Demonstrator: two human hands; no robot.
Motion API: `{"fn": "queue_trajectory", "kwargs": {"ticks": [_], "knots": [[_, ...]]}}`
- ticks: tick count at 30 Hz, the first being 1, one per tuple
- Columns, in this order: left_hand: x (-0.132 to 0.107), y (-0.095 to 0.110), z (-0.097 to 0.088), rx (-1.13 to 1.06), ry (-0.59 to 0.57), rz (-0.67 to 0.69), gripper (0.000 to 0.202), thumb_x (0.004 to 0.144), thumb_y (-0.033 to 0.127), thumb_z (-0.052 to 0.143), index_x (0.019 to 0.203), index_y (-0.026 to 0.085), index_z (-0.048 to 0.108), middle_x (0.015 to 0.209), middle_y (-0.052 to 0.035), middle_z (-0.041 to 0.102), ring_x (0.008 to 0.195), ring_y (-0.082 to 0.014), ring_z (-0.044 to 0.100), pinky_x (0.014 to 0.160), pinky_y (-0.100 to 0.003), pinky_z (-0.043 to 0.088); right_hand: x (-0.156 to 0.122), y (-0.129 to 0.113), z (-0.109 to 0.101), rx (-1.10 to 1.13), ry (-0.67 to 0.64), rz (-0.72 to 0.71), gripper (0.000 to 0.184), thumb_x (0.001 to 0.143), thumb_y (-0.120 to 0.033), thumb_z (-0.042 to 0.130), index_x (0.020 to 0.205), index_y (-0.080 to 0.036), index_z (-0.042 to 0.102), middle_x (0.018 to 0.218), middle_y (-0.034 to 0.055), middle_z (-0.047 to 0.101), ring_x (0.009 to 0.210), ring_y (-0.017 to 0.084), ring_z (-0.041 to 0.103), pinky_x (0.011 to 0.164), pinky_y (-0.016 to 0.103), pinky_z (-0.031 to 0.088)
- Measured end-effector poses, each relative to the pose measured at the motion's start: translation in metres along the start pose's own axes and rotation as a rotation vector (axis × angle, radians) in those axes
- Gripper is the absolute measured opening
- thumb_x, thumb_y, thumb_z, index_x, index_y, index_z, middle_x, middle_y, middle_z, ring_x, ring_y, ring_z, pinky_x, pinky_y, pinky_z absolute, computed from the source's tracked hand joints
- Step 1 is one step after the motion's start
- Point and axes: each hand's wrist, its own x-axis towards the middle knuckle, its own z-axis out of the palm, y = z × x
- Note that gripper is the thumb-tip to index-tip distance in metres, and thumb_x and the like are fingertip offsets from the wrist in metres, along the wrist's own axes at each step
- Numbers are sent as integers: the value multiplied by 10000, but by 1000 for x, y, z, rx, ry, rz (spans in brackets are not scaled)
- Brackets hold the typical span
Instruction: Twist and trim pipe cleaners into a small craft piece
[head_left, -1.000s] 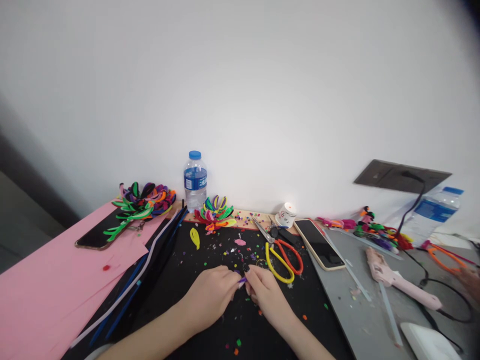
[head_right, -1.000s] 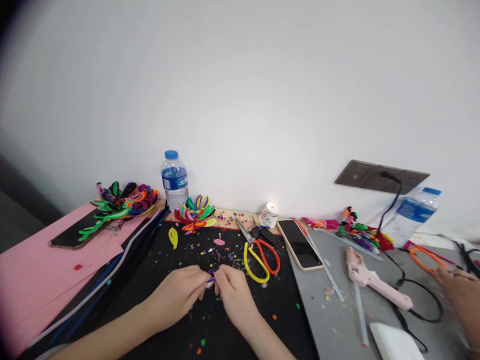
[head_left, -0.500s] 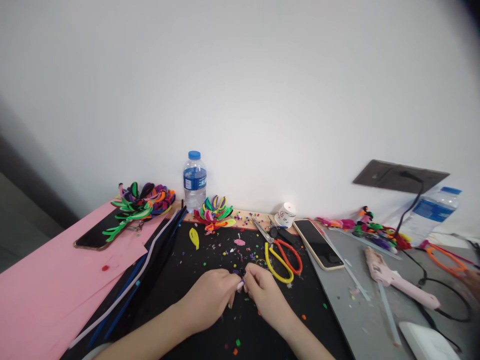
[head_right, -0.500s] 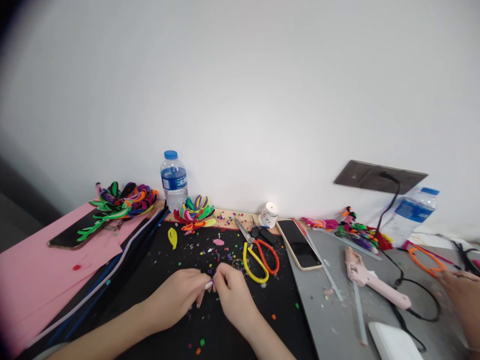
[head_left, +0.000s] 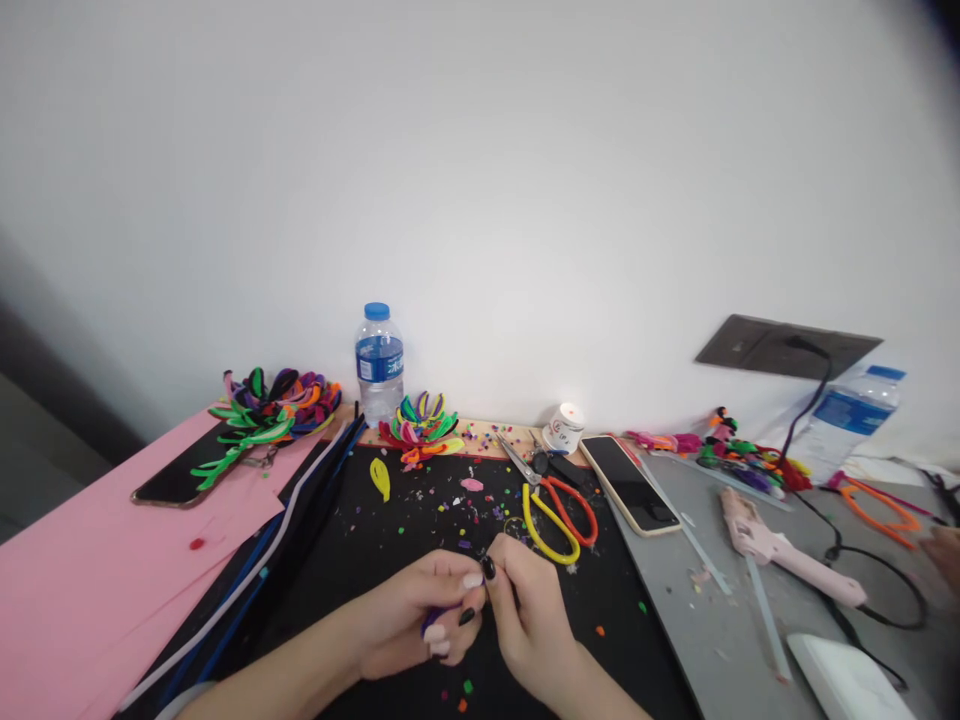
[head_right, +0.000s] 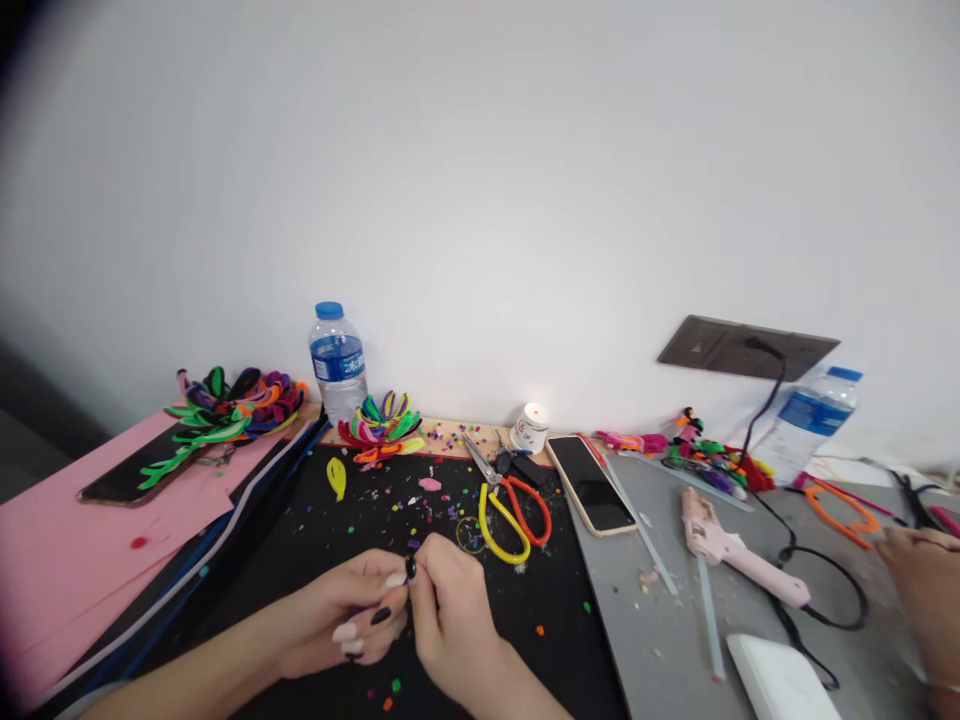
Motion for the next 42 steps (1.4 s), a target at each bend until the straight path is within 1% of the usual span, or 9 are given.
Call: {"fn": "queue_trajectory", "kwargs": {"ticks": [3,5,10,15,20,27,35,38,42], "knots": [[-2,0,0,14,-56,-45,253,757,296,584,579,129,517,323,70,349,327,-65,293,406,-205,270,-3,0,-3,-19,-35,-117,178,818,-85,352,684,-201,365,639,-8,407,571,128,400,533,249,291],[0,-1,-3,90,-11,-24,267,771,334,567,604,130,525,336,61,383,332,-67,310,420,-208,278,-2,2,-4,-50,-58,-115,189,830,-92,344,678,-201,373,639,-5,415,576,130,405,537,249,300],[7,2,-14,478,227,178,325,821,393,487,663,116,552,423,33,470,398,-64,350,457,-198,234,11,11,-12,-164,0,99,140,855,-134,344,777,-196,443,728,19,489,666,149,475,612,253,370],[8,13,-20,617,384,304,311,836,385,453,686,127,541,479,33,474,455,-84,391,492,-201,287,22,43,-35,-503,131,266,207,781,-145,440,988,-161,447,959,98,517,911,226,492,790,332,385],[6,16,-23,685,473,357,310,833,408,437,696,144,527,521,34,470,497,-102,416,508,-210,322,21,75,-51,-811,-6,501,288,645,-105,506,932,-112,484,939,153,530,888,273,524,753,347,388],[6,17,-24,642,496,384,297,857,384,416,716,145,522,528,40,456,504,-93,395,523,-208,303,23,76,-58,-798,-93,673,122,606,-123,502,692,-180,437,665,79,559,631,223,555,532,268,332],[4,20,-27,261,448,393,231,823,381,503,749,162,500,527,58,393,488,-75,323,494,-188,293,30,55,-54,-461,26,434,207,687,-234,522,596,-213,338,517,-48,410,487,115,385,466,218,263],[3,22,-27,174,395,390,211,820,356,522,736,165,488,527,61,390,483,-68,320,487,-179,291,29,44,-48,-311,-39,420,263,663,-287,576,583,-207,339,508,-65,367,478,95,320,451,207,244],[2,22,-27,111,346,383,213,833,336,516,719,162,467,525,61,390,480,-62,321,482,-174,282,23,32,-39,-192,-191,377,179,676,-240,556,691,-206,381,627,-47,457,549,105,376,496,202,282]]}}
